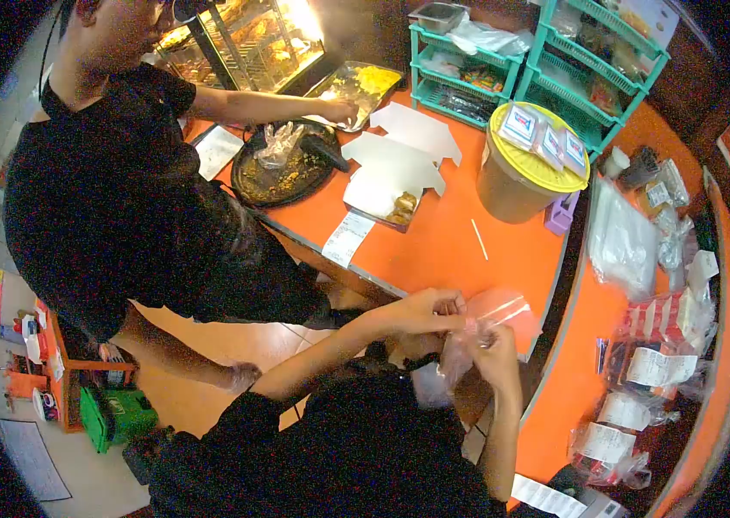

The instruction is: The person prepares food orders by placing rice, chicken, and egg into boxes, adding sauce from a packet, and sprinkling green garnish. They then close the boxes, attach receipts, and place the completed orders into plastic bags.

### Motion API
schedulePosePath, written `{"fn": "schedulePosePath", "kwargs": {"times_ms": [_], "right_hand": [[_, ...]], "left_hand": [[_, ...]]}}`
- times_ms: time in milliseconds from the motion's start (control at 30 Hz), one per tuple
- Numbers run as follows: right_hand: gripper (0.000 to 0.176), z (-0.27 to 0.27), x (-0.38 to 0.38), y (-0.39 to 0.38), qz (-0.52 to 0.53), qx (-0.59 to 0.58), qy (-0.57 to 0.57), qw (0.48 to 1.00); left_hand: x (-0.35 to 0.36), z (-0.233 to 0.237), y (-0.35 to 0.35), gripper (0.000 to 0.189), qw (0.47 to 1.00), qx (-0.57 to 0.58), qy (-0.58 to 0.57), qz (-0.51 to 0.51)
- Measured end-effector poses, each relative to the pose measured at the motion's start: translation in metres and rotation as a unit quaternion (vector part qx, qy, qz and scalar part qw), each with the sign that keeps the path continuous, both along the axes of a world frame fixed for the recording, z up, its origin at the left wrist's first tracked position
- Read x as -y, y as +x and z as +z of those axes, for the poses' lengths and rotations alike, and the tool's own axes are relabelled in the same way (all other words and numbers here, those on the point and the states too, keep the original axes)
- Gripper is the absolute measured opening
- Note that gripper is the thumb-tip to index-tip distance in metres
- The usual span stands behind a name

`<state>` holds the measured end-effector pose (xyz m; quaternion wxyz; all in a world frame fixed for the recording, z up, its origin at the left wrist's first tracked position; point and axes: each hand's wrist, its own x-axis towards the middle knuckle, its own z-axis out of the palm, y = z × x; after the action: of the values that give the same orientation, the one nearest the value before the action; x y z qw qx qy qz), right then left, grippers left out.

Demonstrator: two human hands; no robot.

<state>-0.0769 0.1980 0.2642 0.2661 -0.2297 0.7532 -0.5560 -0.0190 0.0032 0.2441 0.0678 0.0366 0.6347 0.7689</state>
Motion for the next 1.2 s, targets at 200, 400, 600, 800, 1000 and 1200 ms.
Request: {"fn": "schedulePosePath", "kwargs": {"times_ms": [200,400,600,800,1000,1200], "right_hand": [[0.031,0.041,0.059,0.045,0.054,0.077,0.069,0.993],[0.023,0.019,0.005,-0.005,-0.127,-0.149,0.166,0.967],[0.013,-0.004,0.057,0.007,-0.247,-0.159,0.015,0.956],[0.026,-0.03,0.03,-0.021,-0.125,-0.17,0.1,0.972],[0.028,-0.02,0.031,-0.065,-0.292,-0.279,0.154,0.902],[0.021,-0.057,0.054,-0.084,-0.142,-0.235,0.094,0.957]], "left_hand": [[0.022,0.002,0.035,0.035,0.992,0.108,-0.016,-0.06],[0.074,0.012,0.076,0.025,0.936,-0.02,-0.331,0.121],[0.059,-0.029,0.059,0.034,0.897,-0.14,-0.298,0.296],[0.111,-0.013,0.068,0.022,0.882,0.042,-0.388,0.264],[0.077,-0.034,0.049,0.032,0.843,-0.081,-0.401,0.35],[0.068,0.005,0.035,0.033,0.895,-0.024,-0.33,0.299]]}}
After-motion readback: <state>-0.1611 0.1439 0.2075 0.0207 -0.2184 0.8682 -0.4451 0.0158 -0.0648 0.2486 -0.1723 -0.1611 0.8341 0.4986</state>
